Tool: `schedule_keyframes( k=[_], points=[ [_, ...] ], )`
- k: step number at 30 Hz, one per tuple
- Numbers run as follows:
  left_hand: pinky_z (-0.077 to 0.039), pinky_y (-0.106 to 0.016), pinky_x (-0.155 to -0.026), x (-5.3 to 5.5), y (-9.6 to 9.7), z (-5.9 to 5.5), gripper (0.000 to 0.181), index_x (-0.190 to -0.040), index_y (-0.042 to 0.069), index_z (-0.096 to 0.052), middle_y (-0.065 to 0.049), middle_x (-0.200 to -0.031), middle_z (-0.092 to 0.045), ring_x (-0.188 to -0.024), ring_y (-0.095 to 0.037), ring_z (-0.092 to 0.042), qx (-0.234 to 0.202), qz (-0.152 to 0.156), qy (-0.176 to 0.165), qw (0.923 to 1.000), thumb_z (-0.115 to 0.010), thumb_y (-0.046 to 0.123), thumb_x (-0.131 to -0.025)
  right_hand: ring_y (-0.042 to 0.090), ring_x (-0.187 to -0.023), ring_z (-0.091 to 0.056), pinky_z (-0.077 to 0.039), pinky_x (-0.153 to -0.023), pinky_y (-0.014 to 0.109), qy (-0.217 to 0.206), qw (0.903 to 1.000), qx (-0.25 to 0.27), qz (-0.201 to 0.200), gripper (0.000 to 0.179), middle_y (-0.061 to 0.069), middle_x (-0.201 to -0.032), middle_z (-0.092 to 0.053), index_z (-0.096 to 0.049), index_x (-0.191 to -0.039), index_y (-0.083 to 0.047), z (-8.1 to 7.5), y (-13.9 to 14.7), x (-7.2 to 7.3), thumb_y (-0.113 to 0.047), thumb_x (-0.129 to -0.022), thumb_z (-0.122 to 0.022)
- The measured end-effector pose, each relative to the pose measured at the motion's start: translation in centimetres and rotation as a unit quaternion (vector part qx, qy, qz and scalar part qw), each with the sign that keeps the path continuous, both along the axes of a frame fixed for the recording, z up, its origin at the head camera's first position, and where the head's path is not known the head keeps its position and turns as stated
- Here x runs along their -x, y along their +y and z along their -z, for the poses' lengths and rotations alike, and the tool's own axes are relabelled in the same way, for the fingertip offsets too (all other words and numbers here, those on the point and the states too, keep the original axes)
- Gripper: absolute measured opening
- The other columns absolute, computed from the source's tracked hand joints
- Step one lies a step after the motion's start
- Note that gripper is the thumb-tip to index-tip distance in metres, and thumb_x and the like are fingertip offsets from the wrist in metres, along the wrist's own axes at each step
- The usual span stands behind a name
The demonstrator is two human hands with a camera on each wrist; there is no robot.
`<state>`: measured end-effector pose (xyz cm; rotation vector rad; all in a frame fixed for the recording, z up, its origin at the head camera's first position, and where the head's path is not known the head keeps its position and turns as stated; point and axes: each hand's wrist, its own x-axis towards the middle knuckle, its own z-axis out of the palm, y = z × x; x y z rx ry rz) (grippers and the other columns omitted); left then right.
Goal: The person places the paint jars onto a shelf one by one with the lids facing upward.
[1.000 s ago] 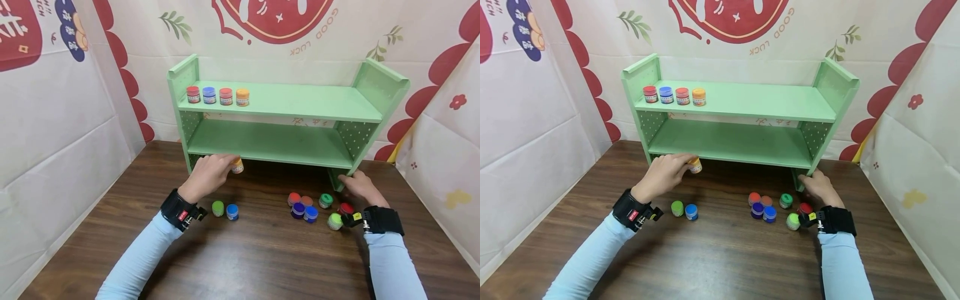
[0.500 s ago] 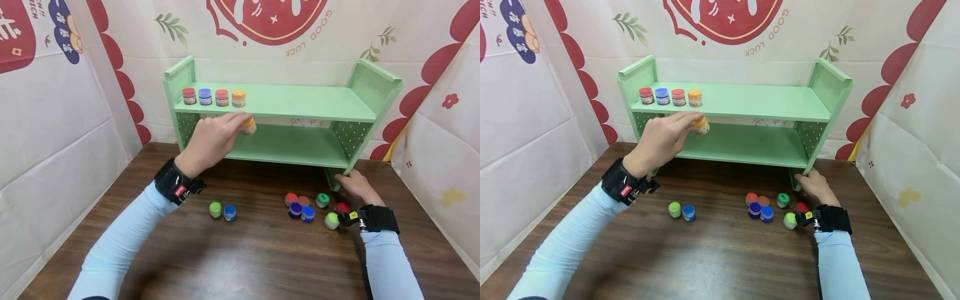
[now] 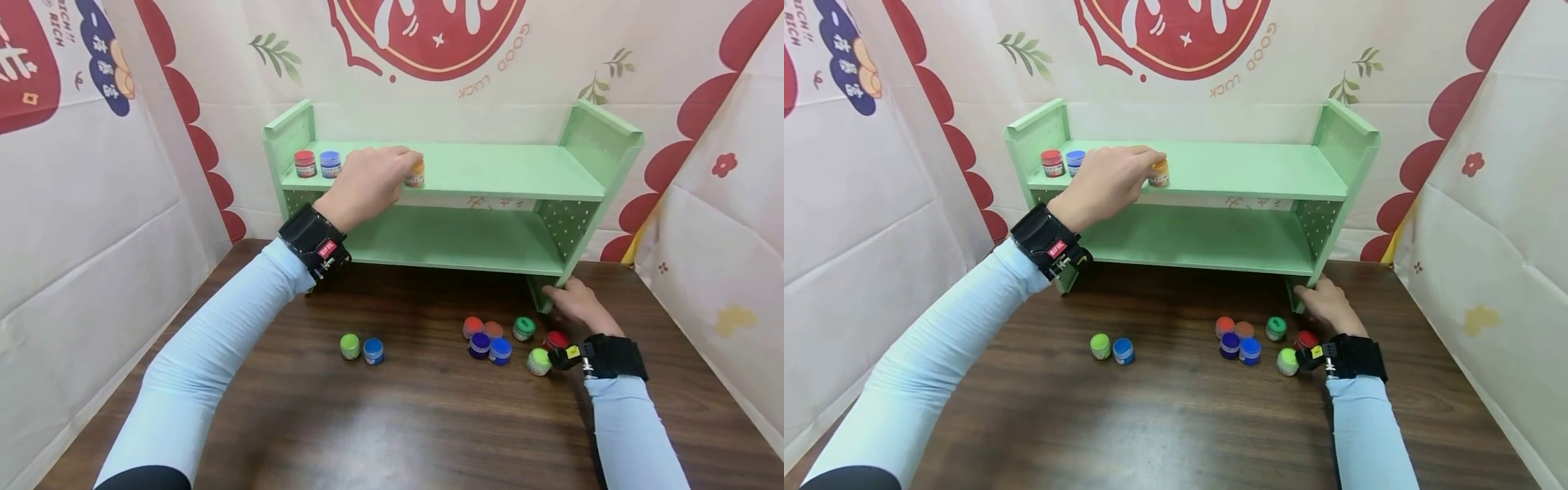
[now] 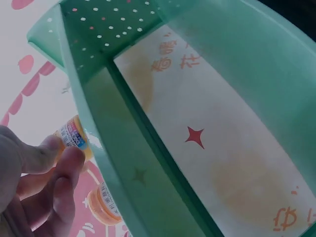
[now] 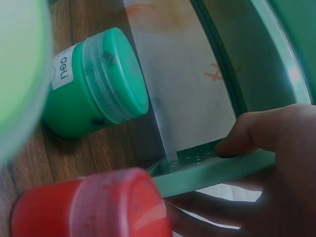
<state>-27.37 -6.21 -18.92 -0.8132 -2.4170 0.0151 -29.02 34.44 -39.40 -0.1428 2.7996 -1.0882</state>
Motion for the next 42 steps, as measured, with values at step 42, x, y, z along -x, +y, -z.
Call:
schedule_keyframes(
  k=[42],
  points=[
    [-0.029, -0.024, -0.043, -4.4, -1.3, 10.7, 0.025, -0.122, 0.011, -0.072, -0.005, -0.109, -0.076, -0.050, -0.010, -0.045, -0.154, 0.131, 0.092, 0.9750, -0.066, 0.017, -0.099, 0.022, -0.068, -0.062, -0.048, -0.066, 0.032, 0.006, 0.9996, -0.025, 0.007, 0.042, 0.013, -0.080, -0.063, -0.045, -0.122, 0.007, 0.0, -0.2, -0.1, -0.032, -0.107, -0.040]
  ],
)
